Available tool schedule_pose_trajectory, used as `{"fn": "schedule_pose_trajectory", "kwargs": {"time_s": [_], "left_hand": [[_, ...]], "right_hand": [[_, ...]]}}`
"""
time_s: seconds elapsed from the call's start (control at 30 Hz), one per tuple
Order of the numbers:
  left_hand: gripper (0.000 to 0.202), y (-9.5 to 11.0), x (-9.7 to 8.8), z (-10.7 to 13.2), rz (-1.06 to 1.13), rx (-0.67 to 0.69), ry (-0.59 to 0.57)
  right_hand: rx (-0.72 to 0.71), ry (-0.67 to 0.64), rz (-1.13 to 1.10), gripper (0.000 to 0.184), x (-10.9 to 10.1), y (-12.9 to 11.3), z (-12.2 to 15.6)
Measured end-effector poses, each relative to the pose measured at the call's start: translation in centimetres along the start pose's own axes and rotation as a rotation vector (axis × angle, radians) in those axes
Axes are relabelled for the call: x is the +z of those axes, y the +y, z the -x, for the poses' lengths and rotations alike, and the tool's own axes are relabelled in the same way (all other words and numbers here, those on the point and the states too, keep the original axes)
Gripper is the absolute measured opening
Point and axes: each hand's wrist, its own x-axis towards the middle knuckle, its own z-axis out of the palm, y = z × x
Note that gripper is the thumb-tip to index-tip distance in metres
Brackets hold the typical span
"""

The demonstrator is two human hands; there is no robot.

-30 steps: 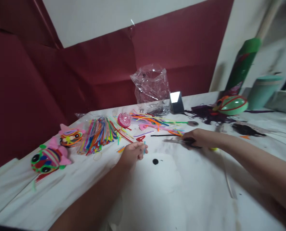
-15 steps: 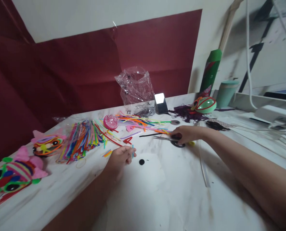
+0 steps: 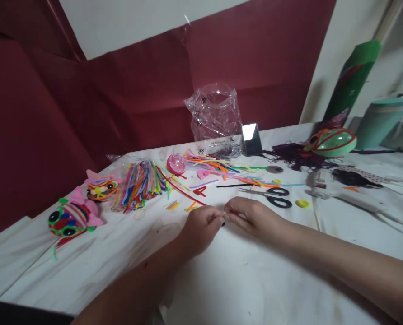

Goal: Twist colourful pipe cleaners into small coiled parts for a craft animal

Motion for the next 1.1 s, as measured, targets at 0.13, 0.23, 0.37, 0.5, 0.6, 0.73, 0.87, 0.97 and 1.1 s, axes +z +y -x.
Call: {"fn": "schedule_pose_trajectory", "kwargs": {"time_s": [0.13,0.23,0.37,0.5,0.6,0.73,0.87,0.97,1.1], "left_hand": [[0.014,-0.1,0.1,0.0,-0.124,0.172,-0.006],[0.015,-0.1,-0.1,-0.2,0.063,-0.027,0.020],[0.016,0.1,-0.4,-0.2,0.303,-0.239,0.032],[0.015,0.2,-0.5,-0.1,0.280,-0.236,0.047],[0.015,0.0,-0.2,-0.2,0.351,-0.262,0.034],[0.018,-0.6,0.2,-0.5,0.578,-0.234,0.039],[0.015,-1.2,0.5,-0.7,0.657,-0.238,0.115],[0.015,-1.3,0.4,-0.6,0.695,-0.236,0.121],[0.017,-1.4,0.3,-0.5,0.464,-0.210,0.101]], "right_hand": [[-0.001,-0.056,-0.081,0.017,-0.2,0.6,0.1],[0.143,-0.021,-0.333,0.023,-0.3,0.8,-0.3],[0.253,0.039,-0.521,0.028,0.0,1.0,-0.6],[0.227,0.037,-0.439,0.027,0.1,0.9,-0.6],[0.229,0.038,-0.390,0.028,0.1,0.8,-0.3],[0.253,0.099,-0.430,0.030,0.3,0.9,-0.2],[0.269,0.116,-0.439,0.031,0.3,1.0,-0.3],[0.261,0.030,-0.428,0.032,0.3,1.2,-0.3],[0.232,-0.033,-0.298,0.033,0.5,2.4,-0.3]]}}
